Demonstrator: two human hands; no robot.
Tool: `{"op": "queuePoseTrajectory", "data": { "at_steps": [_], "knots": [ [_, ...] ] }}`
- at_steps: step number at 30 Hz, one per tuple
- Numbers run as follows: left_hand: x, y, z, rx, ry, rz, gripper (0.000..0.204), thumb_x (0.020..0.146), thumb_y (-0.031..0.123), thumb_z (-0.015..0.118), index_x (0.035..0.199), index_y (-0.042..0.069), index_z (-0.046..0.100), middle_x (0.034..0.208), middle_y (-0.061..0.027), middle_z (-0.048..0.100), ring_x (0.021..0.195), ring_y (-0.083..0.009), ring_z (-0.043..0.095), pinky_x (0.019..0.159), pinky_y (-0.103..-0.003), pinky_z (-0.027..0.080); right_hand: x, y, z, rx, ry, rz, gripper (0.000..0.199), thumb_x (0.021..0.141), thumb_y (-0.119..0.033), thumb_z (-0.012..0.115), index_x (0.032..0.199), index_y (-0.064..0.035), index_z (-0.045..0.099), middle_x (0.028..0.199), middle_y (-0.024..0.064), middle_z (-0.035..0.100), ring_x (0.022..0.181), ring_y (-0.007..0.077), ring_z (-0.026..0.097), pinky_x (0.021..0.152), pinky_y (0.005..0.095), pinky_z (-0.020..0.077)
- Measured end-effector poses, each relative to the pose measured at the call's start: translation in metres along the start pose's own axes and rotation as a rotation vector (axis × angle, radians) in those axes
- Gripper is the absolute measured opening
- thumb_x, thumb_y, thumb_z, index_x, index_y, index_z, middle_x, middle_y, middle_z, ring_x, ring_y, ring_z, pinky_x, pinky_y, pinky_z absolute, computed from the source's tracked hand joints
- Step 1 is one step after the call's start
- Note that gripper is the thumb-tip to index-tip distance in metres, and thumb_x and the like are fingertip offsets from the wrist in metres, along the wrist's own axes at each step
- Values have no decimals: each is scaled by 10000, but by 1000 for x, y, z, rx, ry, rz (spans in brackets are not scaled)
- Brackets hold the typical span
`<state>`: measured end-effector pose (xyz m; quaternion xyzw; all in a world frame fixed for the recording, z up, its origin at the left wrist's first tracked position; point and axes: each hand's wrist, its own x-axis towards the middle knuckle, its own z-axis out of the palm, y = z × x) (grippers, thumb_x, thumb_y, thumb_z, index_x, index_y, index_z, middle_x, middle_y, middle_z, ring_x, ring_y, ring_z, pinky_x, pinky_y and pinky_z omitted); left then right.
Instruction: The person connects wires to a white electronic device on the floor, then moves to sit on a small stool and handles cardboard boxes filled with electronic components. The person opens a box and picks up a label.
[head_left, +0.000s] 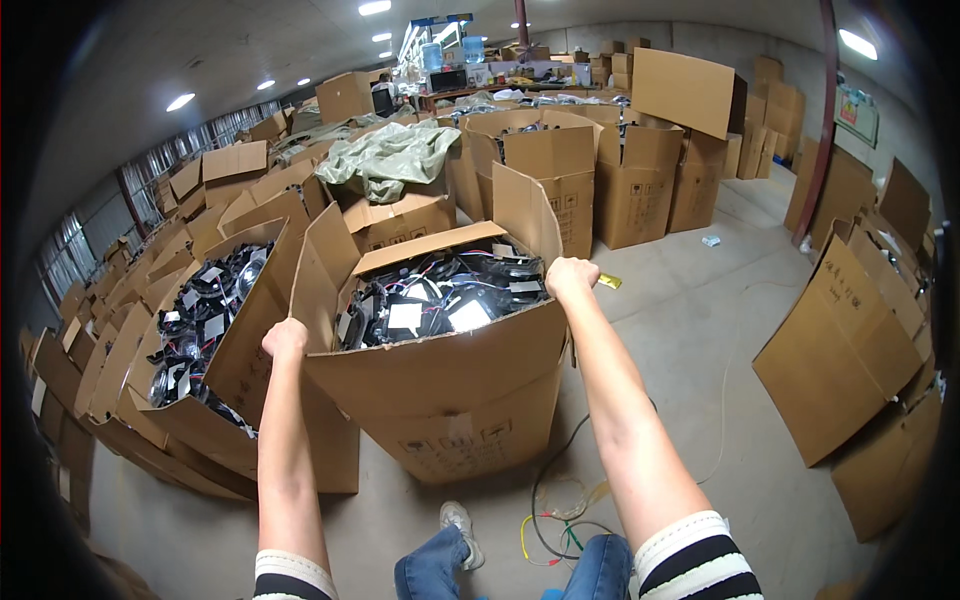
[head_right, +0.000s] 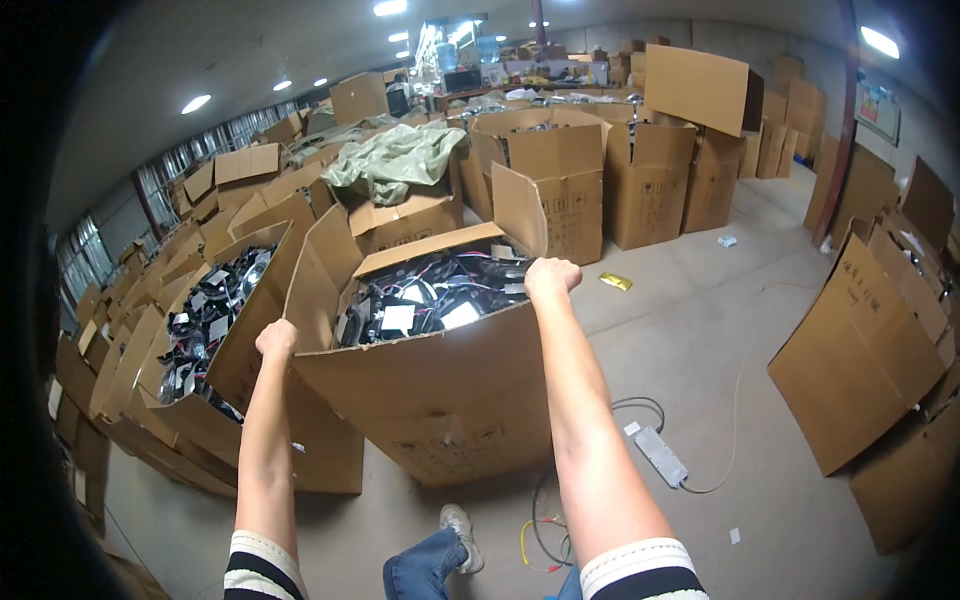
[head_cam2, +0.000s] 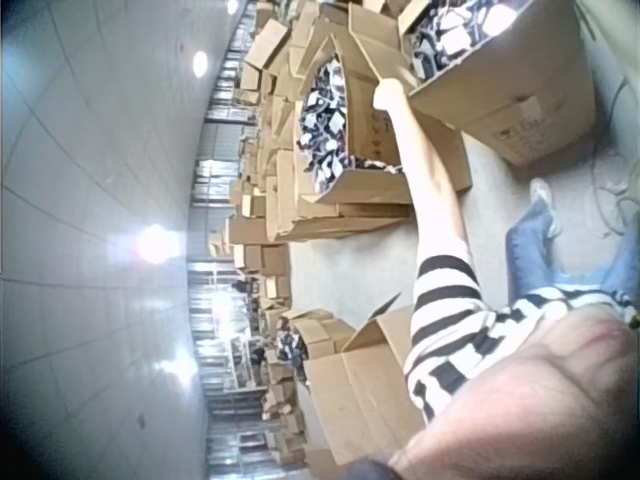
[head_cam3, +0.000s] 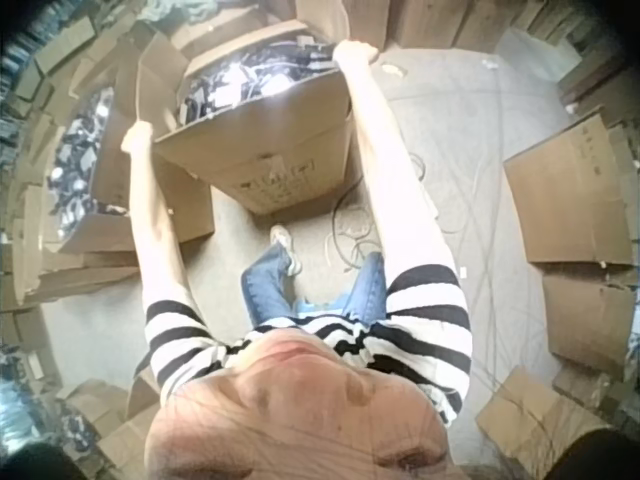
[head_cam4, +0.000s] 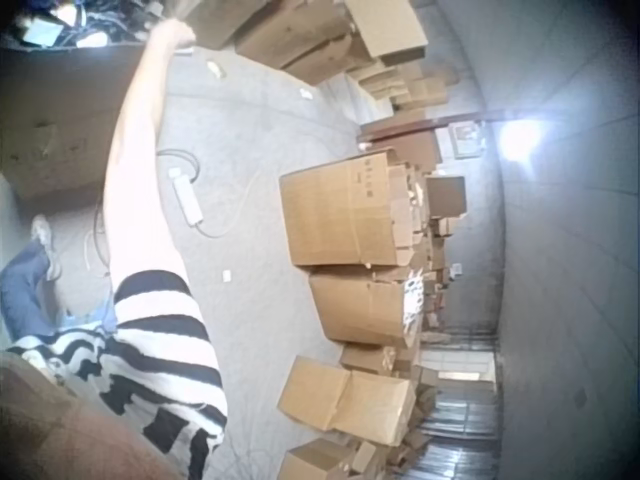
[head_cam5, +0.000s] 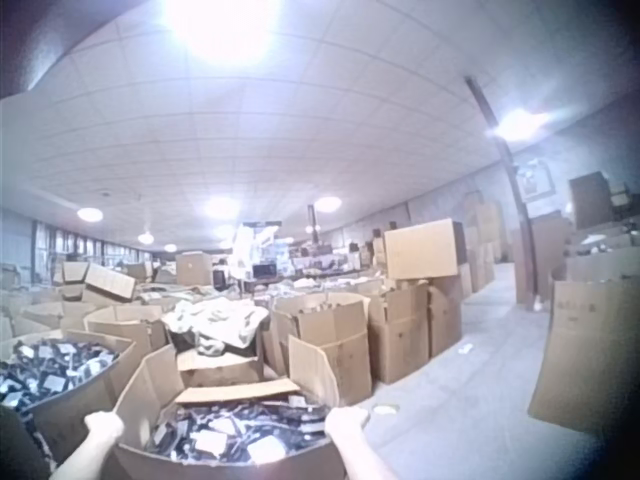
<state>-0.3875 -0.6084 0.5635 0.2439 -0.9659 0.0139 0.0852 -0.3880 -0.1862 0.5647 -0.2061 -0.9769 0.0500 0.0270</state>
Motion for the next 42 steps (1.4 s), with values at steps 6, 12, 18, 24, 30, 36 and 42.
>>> {"op": "queuePoseTrajectory", "data": {
  "at_steps": [6, 12, 18, 24, 30, 36, 42],
  "knots": [
    [0, 2, -1, 10, 23, 11, 305, 808, 182, 401, 923, 61, 656, 980, -138, 621, 937, -266, 596, 766, -352, 477, -1, 0, -1, 28, 0, 7, 234, 786, -195, 481, 936, -151, 655, 990, 36, 631, 945, 185, 593, 686, 315, 460],
    [2, 1, -2, -22, 0, -9, 284, 776, 207, 461, 939, 70, 649, 1013, -154, 604, 964, -285, 581, 798, -374, 466, -2, -1, -4, 66, -8, 12, 233, 758, -182, 510, 932, -119, 652, 999, 74, 627, 956, 212, 590, 742, 313, 463],
    [-1, 4, -3, 6, 26, 8, 305, 807, 183, 402, 923, 62, 656, 984, -132, 621, 938, -263, 595, 762, -353, 476, -1, 0, -4, 73, -7, 24, 237, 761, -181, 508, 942, -118, 648, 1008, 78, 623, 960, 218, 588, 750, 321, 462],
    [2, 1, 1, 9, 4, 1, 318, 807, 194, 394, 944, 63, 649, 1002, -142, 613, 953, -268, 588, 774, -360, 469, -4, -1, -5, 72, -21, 27, 248, 762, -177, 503, 958, -116, 641, 1022, 81, 618, 974, 225, 582, 766, 334, 458],
    [3, 2, 0, 4, 5, -1, 320, 801, 192, 397, 953, 65, 648, 1011, -142, 609, 964, -268, 583, 786, -358, 463, -2, 1, -5, 62, -33, 15, 256, 748, -169, 511, 961, -113, 641, 1040, 86, 610, 994, 220, 573, 782, 326, 455],
    [3, 4, 0, 5, -6, 10, 319, 800, 191, 399, 958, 67, 647, 1018, -139, 608, 967, -267, 581, 790, -361, 461, -1, -1, -1, -9, -3, 12, 239, 789, -191, 478, 950, -155, 652, 1012, 37, 624, 966, 188, 584, 699, 316, 470],
    [5, 2, -1, 3, -9, -20, 308, 804, 184, 406, 962, 79, 649, 1023, -131, 608, 973, -258, 581, 788, -356, 463, -7, -2, -6, 0, -8, 3, 253, 796, -195, 465, 963, -135, 646, 1036, 56, 615, 991, 206, 573, 745, 326, 464]
  ]
}}
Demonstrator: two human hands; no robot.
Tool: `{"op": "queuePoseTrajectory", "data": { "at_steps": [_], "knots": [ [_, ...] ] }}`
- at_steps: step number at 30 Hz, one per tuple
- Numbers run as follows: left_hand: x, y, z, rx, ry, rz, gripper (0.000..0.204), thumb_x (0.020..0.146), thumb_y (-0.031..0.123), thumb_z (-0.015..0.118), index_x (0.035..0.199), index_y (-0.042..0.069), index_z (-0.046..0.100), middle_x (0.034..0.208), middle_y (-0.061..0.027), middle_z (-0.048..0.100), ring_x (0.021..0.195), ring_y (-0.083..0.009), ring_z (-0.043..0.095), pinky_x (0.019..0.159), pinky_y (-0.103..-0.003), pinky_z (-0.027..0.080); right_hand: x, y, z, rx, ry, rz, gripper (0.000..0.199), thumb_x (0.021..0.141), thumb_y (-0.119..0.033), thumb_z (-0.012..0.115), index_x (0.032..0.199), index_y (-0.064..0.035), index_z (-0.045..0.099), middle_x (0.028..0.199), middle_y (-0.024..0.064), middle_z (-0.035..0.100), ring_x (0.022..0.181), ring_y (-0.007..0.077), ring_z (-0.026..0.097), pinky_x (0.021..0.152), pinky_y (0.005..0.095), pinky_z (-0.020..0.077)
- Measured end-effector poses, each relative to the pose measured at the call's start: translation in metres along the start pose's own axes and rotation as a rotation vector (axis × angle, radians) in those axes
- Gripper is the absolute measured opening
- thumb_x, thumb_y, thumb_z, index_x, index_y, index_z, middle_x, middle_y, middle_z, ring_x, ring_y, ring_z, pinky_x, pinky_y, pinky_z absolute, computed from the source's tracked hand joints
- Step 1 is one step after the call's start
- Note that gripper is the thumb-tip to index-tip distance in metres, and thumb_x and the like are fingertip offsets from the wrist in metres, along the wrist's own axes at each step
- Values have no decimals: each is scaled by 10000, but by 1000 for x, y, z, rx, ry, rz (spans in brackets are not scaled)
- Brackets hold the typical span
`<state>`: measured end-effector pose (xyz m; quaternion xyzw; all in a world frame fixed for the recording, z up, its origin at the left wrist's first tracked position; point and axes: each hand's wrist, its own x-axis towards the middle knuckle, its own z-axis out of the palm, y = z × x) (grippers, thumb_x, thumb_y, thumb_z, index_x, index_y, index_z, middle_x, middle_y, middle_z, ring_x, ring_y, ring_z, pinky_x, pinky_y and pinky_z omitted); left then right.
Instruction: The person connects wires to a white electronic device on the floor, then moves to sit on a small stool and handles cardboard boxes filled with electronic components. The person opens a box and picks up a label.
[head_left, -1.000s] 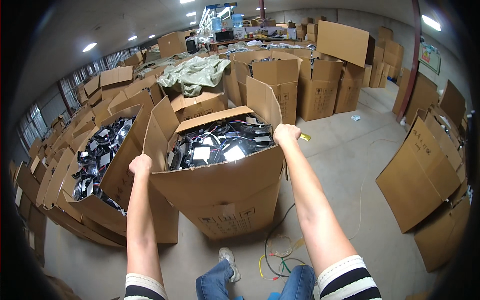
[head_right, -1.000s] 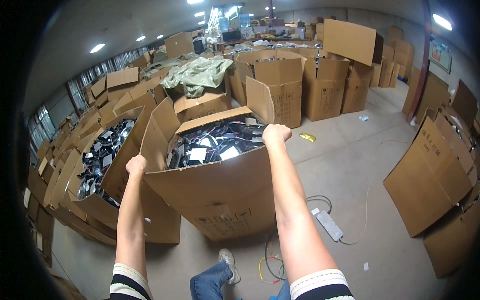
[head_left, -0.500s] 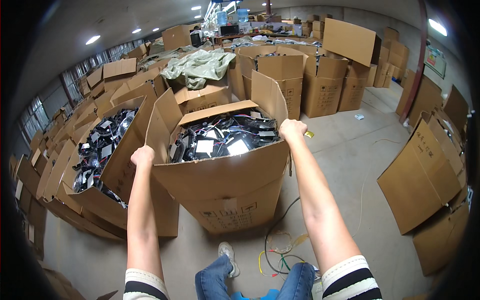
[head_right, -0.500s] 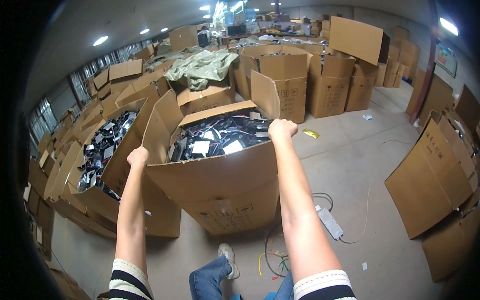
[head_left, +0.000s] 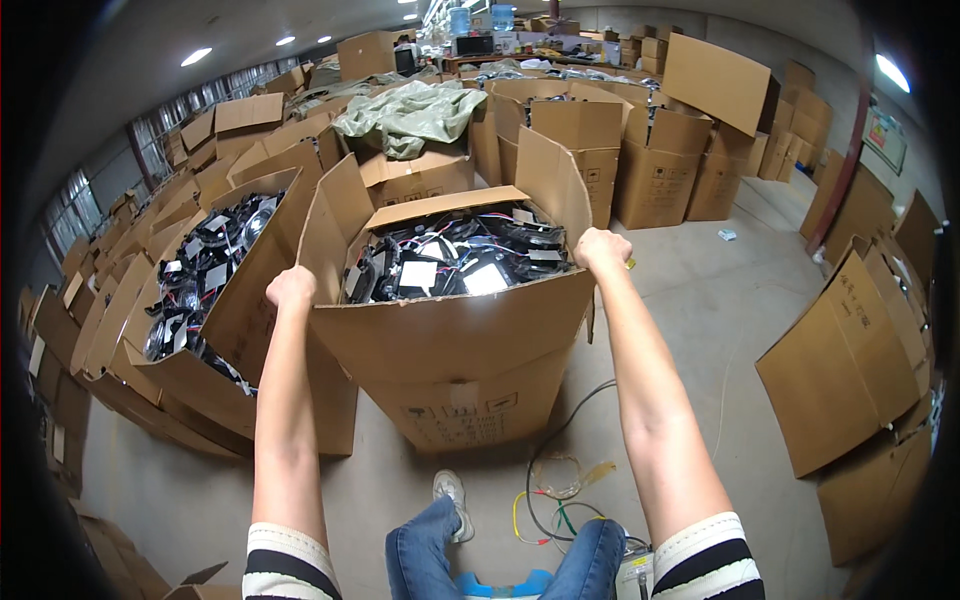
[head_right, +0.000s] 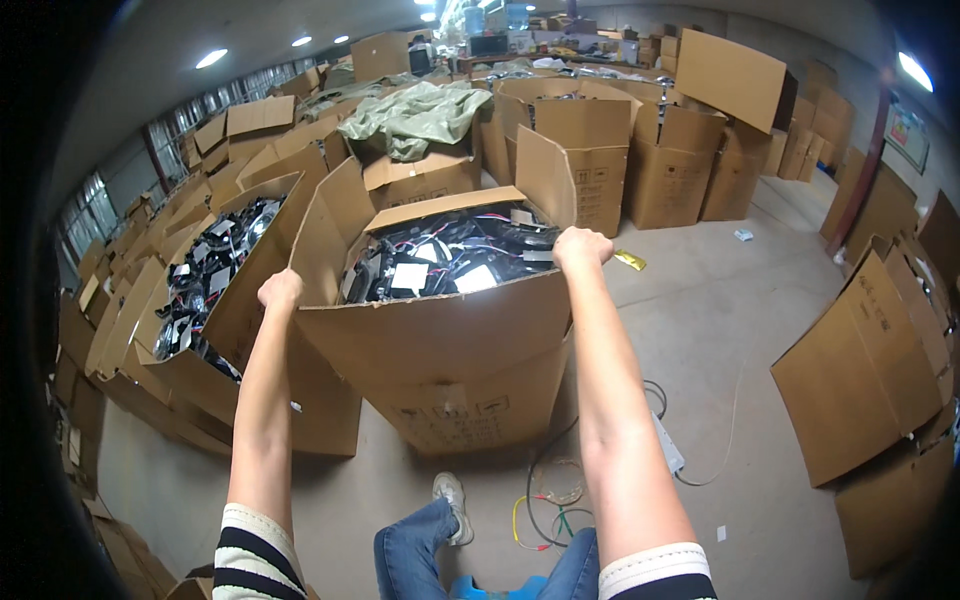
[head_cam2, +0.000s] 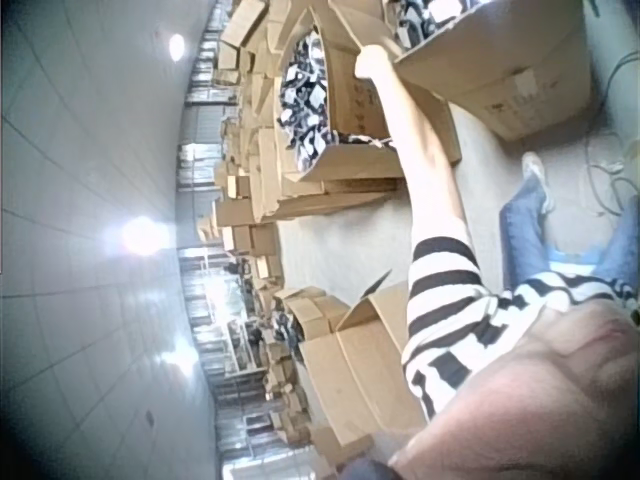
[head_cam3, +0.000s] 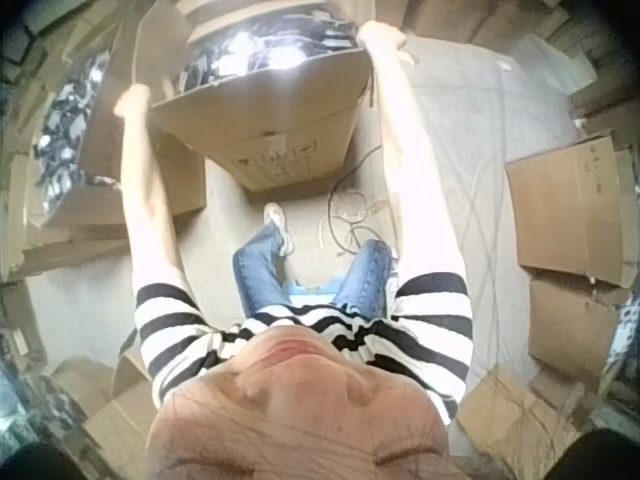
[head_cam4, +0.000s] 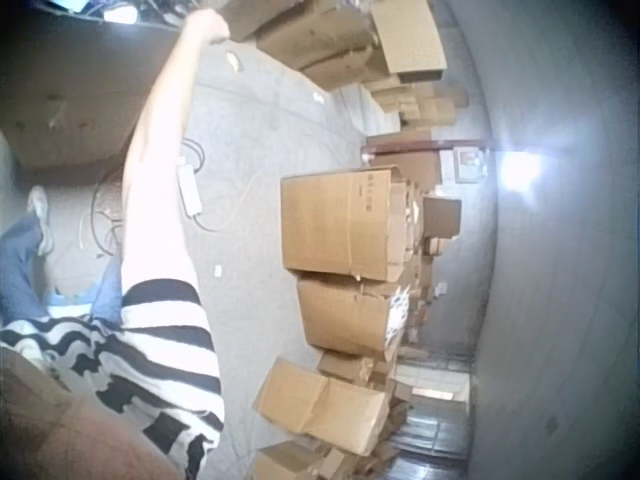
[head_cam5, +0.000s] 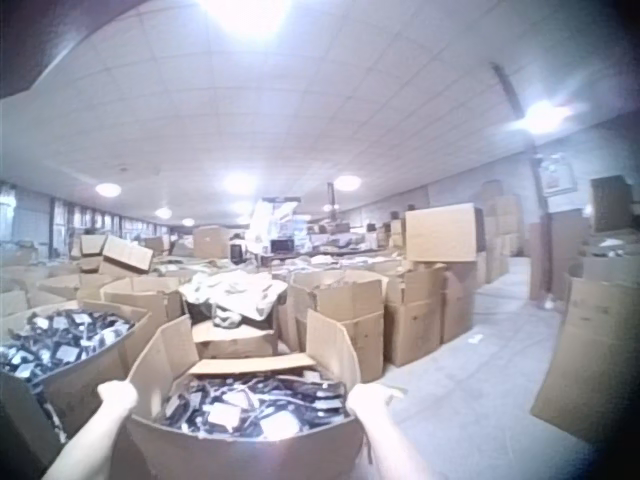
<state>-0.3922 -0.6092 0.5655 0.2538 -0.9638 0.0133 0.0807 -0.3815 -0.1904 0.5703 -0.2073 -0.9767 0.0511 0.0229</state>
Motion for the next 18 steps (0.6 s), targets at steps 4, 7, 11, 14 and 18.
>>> {"op": "queuePoseTrajectory", "data": {
  "at_steps": [4, 7, 11, 14, 18],
  "knots": [
    [1, 1, -2, -11, -19, -10, 288, 785, 191, 451, 975, 94, 645, 1042, -122, 603, 989, -253, 574, 792, -349, 463, -4, 1, -2, 26, -1, 19, 267, 788, -192, 469, 982, -123, 638, 1057, 77, 604, 1009, 223, 564, 793, 330, 450],
    [-11, 7, -9, -54, -23, -46, 280, 773, 193, 479, 974, 92, 645, 1041, -121, 604, 991, -251, 574, 792, -346, 462, -7, 5, -3, -2, -19, 18, 274, 781, -196, 474, 990, -121, 635, 1063, 82, 600, 1018, 226, 558, 807, 335, 445],
    [-15, 5, -14, -107, -49, -100, 283, 772, 194, 482, 981, 91, 641, 1062, -112, 597, 1006, -249, 566, 806, -340, 454, -9, 4, -4, 10, -9, 37, 284, 770, -192, 487, 1005, -117, 627, 1081, 88, 591, 1032, 228, 549, 818, 339, 443],
    [-13, 3, -12, -94, -69, -74, 295, 781, 192, 463, 998, 88, 633, 1070, -109, 593, 1012, -246, 562, 812, -341, 451, -11, 6, -2, 1, -11, 33, 292, 763, -185, 489, 1012, -109, 622, 1096, 90, 582, 1035, 240, 547, 827, 347, 442],
    [-9, -1, -6, -70, -86, -4, 295, 778, 193, 469, 1002, 88, 628, 1065, -115, 593, 1008, -247, 563, 812, -347, 453, -15, 9, -1, -34, -2, 16, 289, 756, -177, 486, 999, -103, 625, 1073, 108, 590, 1027, 249, 549, 824, 348, 447]
  ]
}}
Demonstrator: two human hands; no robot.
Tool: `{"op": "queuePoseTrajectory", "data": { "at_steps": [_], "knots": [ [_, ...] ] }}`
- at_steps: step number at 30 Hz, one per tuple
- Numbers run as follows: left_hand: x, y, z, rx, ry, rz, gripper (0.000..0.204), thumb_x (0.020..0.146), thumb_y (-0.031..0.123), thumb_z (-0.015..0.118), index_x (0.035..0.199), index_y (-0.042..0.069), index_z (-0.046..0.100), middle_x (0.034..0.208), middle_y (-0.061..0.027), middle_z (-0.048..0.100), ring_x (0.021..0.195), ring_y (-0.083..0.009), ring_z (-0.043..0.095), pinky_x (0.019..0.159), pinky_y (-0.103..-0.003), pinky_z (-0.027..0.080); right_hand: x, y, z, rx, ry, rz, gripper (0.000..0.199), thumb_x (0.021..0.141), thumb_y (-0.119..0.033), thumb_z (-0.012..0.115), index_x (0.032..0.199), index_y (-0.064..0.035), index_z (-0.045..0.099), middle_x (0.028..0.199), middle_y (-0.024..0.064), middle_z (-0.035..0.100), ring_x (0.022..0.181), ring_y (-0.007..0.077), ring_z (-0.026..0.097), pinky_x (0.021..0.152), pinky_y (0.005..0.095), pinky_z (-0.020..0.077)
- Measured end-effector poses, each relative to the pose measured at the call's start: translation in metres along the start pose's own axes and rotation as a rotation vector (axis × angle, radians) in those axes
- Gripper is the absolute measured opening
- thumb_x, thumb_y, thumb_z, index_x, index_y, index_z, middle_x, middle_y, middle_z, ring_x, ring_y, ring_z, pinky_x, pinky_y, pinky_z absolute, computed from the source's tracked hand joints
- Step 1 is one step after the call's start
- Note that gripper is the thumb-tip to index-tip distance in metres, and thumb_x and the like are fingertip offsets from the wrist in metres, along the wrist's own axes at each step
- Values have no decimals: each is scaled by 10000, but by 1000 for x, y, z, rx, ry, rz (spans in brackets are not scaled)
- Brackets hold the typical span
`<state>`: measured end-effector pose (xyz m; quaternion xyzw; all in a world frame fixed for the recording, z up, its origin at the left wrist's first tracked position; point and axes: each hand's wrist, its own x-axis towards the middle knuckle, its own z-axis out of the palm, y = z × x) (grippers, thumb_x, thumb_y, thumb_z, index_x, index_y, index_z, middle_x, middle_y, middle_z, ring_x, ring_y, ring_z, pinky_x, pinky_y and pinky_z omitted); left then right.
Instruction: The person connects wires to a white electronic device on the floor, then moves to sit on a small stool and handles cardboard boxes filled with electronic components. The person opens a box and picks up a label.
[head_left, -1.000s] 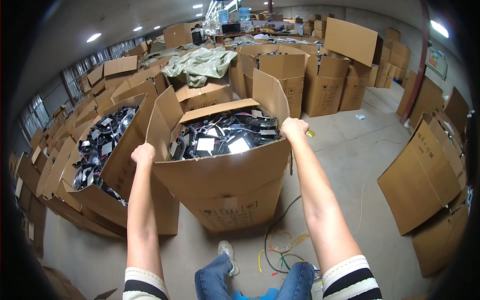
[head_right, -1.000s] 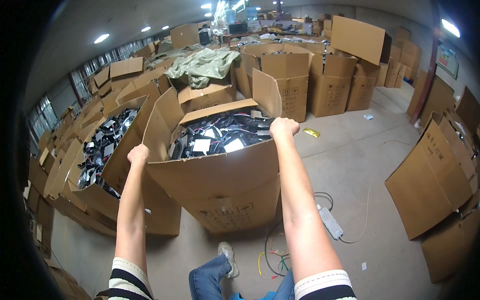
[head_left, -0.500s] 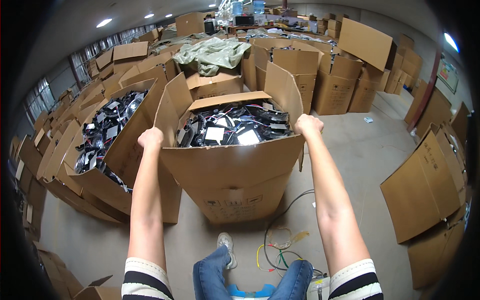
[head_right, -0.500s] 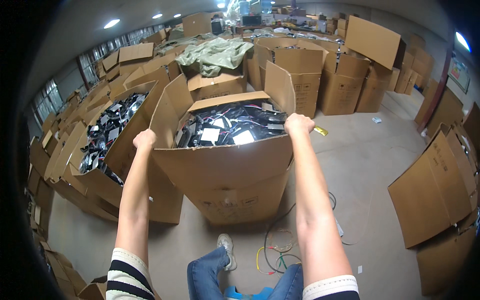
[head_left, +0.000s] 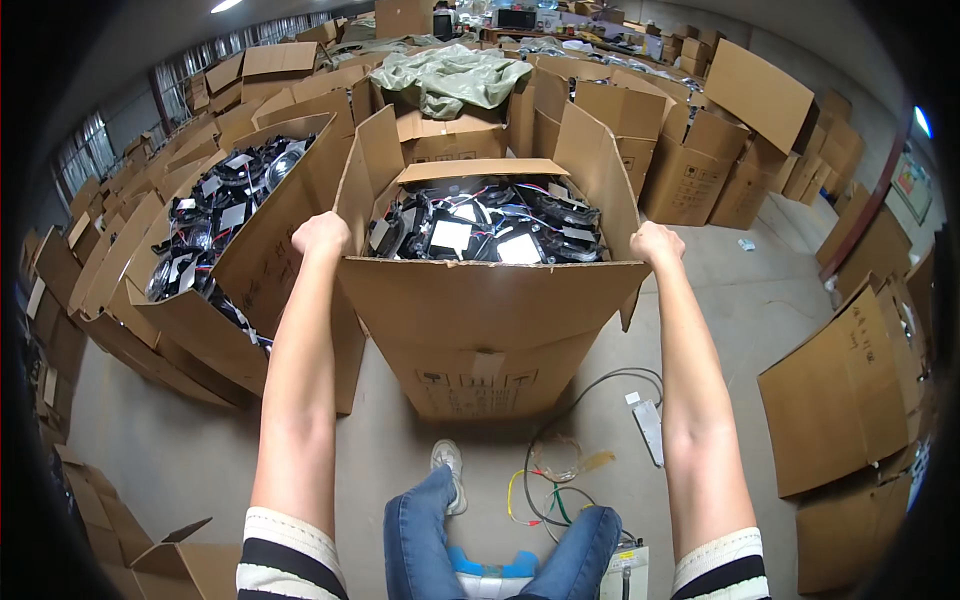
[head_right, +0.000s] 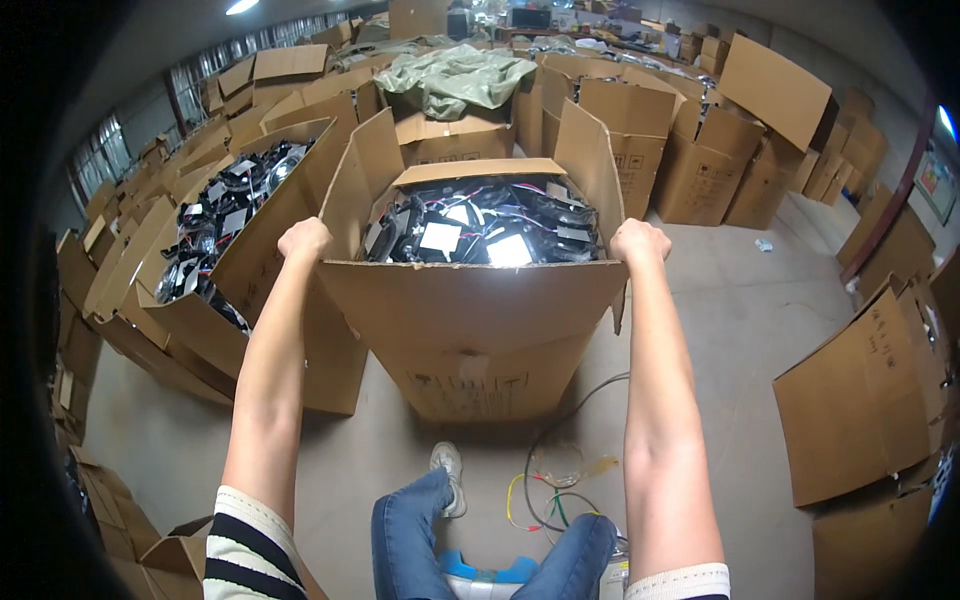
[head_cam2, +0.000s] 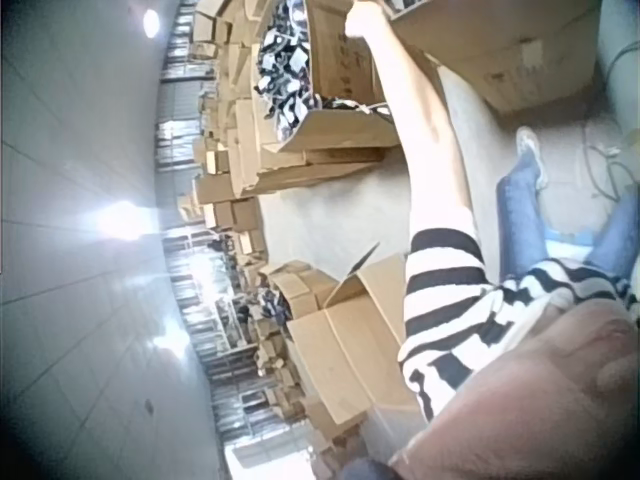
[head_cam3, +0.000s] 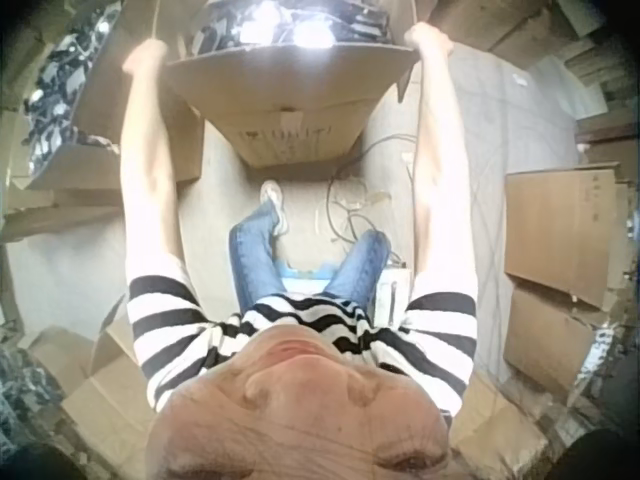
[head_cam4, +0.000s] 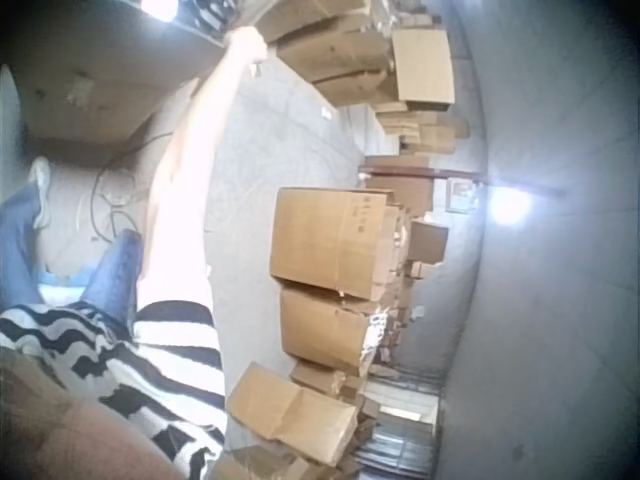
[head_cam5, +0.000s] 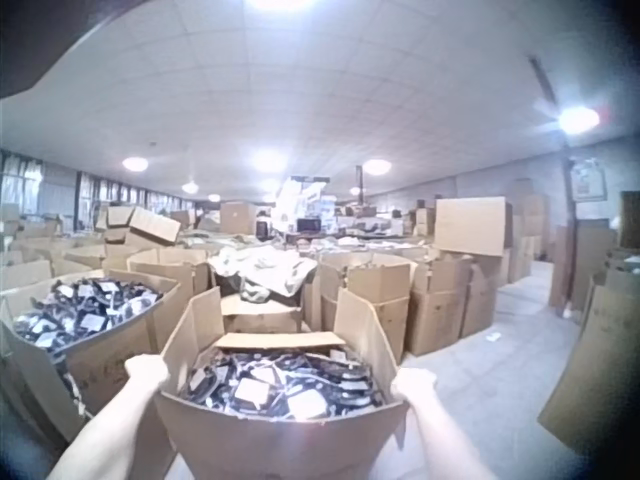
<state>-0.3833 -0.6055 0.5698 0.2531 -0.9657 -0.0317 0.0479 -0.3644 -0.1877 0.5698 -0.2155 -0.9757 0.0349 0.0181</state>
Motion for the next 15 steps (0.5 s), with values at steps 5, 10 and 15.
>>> {"op": "queuePoseTrajectory", "data": {
  "at_steps": [5, 10, 15],
  "knots": [
    [-14, -8, -1, -21, 1, 49, 289, 787, 172, 446, 989, 77, 630, 1045, -119, 601, 992, -249, 571, 798, -350, 458, -8, 9, 4, -7, 21, -29, 288, 761, -198, 475, 980, -87, 625, 1047, 134, 594, 1009, 270, 553, 814, 357, 451],
    [-33, -27, 1, -52, 36, 93, 296, 770, 205, 459, 960, 61, 635, 1000, -158, 607, 957, -281, 581, 798, -372, 462, -33, 21, 6, 0, 75, -92, 303, 781, -252, 452, 950, -69, 625, 1000, 154, 604, 967, 311, 563, 800, 386, 454],
    [-62, -49, 6, -83, 109, 137, 279, 759, 234, 474, 880, 55, 651, 924, -168, 623, 898, -296, 598, 771, -382, 470, -75, 39, 7, 45, 98, -99, 338, 793, -313, 455, 947, -57, 615, 989, 180, 598, 954, 335, 559, 806, 410, 444]
  ]
}}
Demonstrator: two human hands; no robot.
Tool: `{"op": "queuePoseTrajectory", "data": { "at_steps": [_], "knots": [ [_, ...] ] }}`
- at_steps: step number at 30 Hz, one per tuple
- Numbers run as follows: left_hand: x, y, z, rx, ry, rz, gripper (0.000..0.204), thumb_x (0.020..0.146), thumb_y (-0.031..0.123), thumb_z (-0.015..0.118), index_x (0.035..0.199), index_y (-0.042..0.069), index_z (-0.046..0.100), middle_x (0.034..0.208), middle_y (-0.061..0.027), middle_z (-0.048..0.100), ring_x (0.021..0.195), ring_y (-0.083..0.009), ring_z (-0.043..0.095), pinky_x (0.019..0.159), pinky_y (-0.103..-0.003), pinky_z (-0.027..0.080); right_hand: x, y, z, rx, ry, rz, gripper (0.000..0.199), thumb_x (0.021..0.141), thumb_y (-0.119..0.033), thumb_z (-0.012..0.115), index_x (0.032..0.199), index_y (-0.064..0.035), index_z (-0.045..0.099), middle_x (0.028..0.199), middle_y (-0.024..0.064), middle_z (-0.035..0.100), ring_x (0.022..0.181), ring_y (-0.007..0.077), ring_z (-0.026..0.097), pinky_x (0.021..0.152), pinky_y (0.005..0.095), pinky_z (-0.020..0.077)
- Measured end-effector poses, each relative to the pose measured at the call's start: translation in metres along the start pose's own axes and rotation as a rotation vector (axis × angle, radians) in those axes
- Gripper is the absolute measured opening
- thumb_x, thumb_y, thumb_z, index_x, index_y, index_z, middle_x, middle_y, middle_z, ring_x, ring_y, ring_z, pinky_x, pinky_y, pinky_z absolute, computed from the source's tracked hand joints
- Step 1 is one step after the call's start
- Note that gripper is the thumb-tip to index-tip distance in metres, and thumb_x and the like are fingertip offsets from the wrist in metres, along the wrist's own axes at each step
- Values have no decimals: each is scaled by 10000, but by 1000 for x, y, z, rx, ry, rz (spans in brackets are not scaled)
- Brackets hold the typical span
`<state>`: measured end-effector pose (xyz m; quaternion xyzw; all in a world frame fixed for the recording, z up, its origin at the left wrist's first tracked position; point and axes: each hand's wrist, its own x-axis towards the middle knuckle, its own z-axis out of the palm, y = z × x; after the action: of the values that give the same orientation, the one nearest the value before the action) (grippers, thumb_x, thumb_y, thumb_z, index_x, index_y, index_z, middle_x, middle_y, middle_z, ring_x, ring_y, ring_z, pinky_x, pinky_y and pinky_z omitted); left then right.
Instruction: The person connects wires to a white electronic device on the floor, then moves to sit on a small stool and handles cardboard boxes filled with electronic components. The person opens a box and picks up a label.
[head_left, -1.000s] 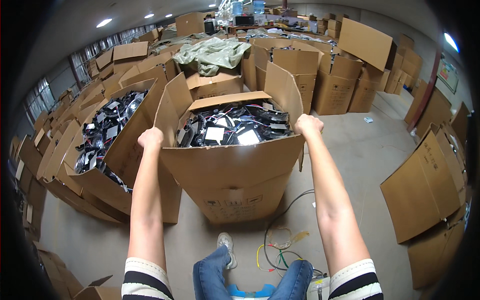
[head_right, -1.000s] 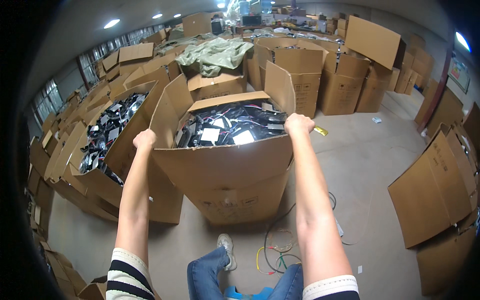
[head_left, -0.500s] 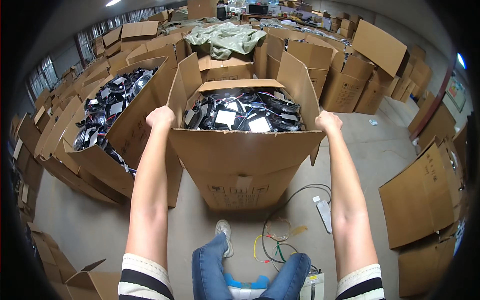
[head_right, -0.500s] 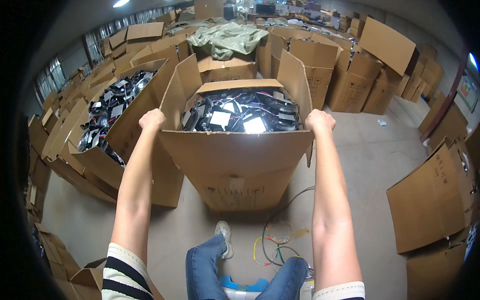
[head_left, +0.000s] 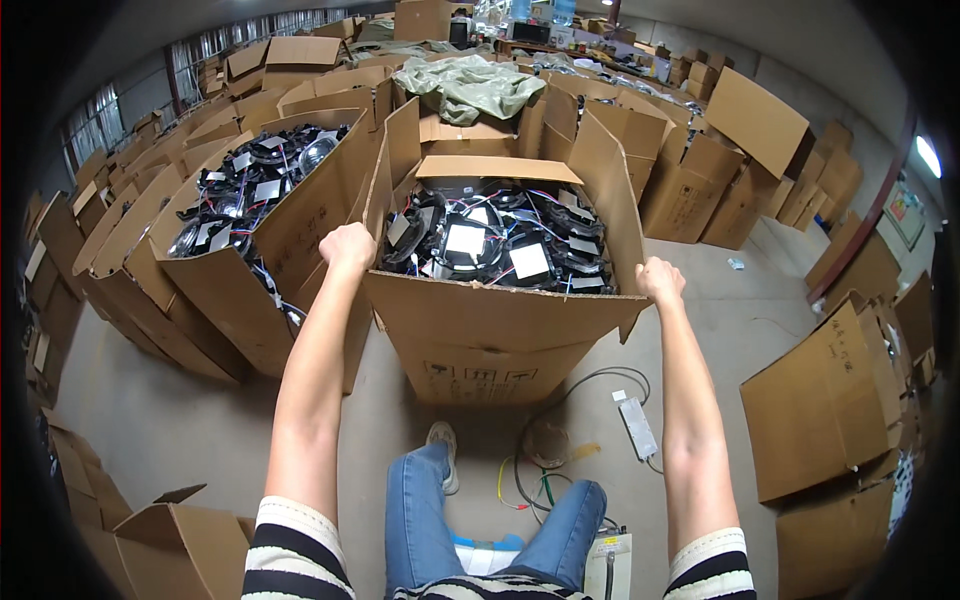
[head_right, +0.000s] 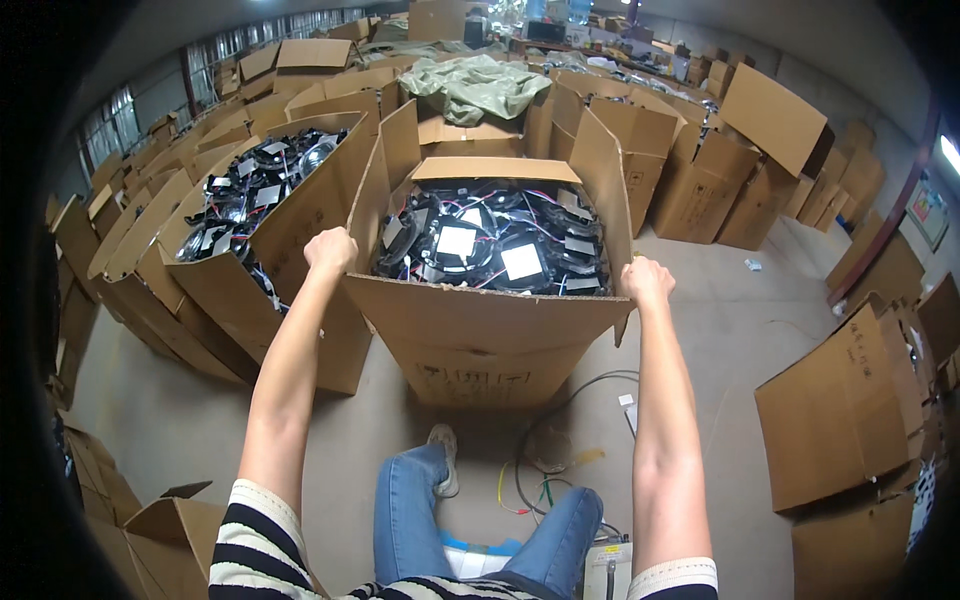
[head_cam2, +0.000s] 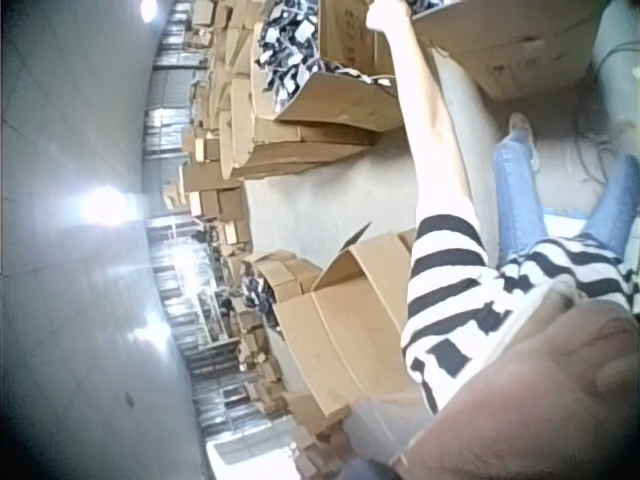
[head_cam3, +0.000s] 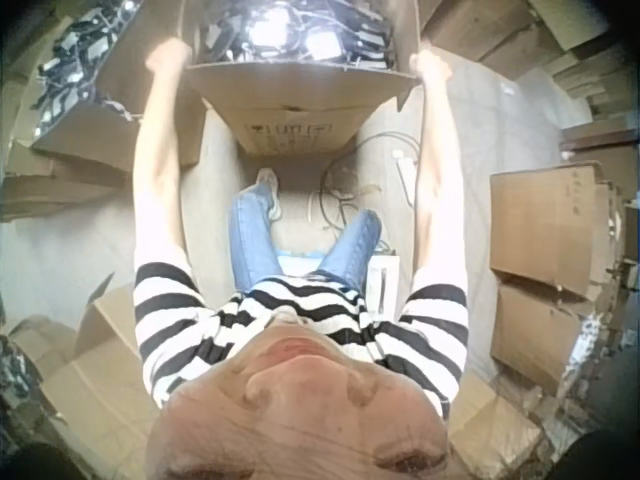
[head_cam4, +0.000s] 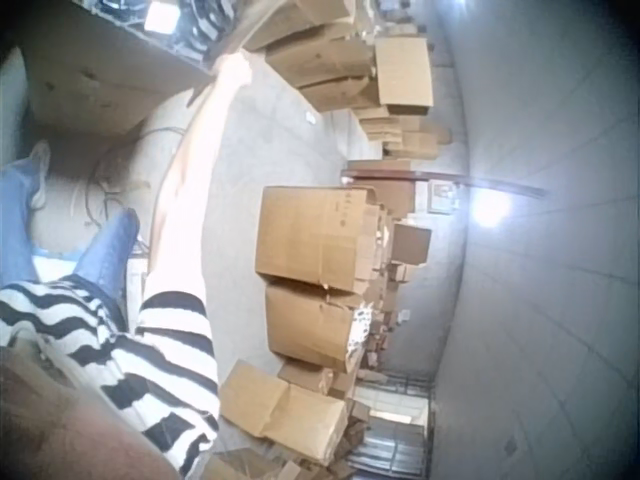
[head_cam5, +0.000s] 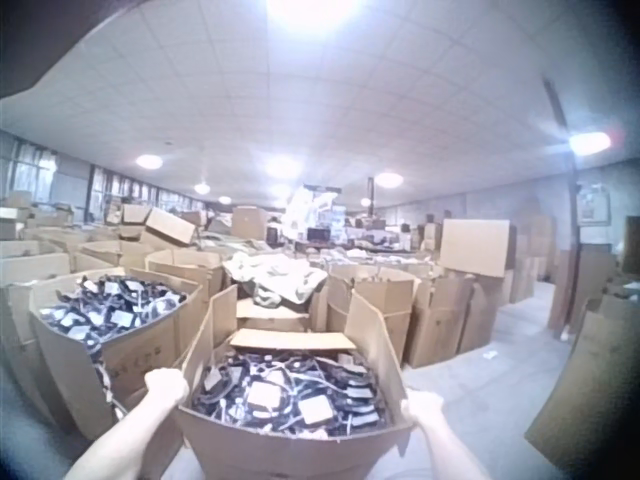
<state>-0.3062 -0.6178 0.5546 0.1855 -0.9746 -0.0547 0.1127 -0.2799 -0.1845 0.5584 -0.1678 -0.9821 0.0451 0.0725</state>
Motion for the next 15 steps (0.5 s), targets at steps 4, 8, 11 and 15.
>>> {"op": "queuePoseTrajectory", "data": {
  "at_steps": [4, 8, 11, 15],
  "knots": [
    [-38, -12, -5, -15, 45, 30, 278, 768, 258, 480, 850, 57, 654, 877, -167, 630, 855, -299, 609, 737, -388, 478, -31, 20, 4, 19, 35, 18, 344, 798, -327, 450, 937, -59, 615, 960, 192, 602, 926, 353, 566, 796, 429, 443],
    [-83, -24, -6, -23, 100, 54, 276, 782, 251, 465, 827, 55, 654, 844, -164, 635, 822, -302, 617, 702, -394, 483, -73, 39, 12, 69, 117, 5, 343, 811, -332, 437, 903, -52, 614, 918, 198, 608, 888, 364, 574, 767, 443, 448],
    [-110, -38, -5, -49, 179, 65, 287, 790, 277, 466, 792, 55, 648, 808, -172, 632, 789, -315, 617, 687, -408, 482, -100, 48, 16, 115, 151, 17, 341, 818, -338, 437, 887, -50, 608, 893, 204, 608, 869, 373, 575, 750, 453, 449],
    [-151, -50, -2, -74, 238, 80, 299, 801, 301, 463, 776, 52, 626, 767, -181, 625, 748, -331, 613, 667, -424, 477, -137, 64, 23, 135, 236, 12, 320, 818, -320, 439, 831, -55, 616, 829, 187, 621, 809, 369, 595, 688, 451, 469]
  ]
}}
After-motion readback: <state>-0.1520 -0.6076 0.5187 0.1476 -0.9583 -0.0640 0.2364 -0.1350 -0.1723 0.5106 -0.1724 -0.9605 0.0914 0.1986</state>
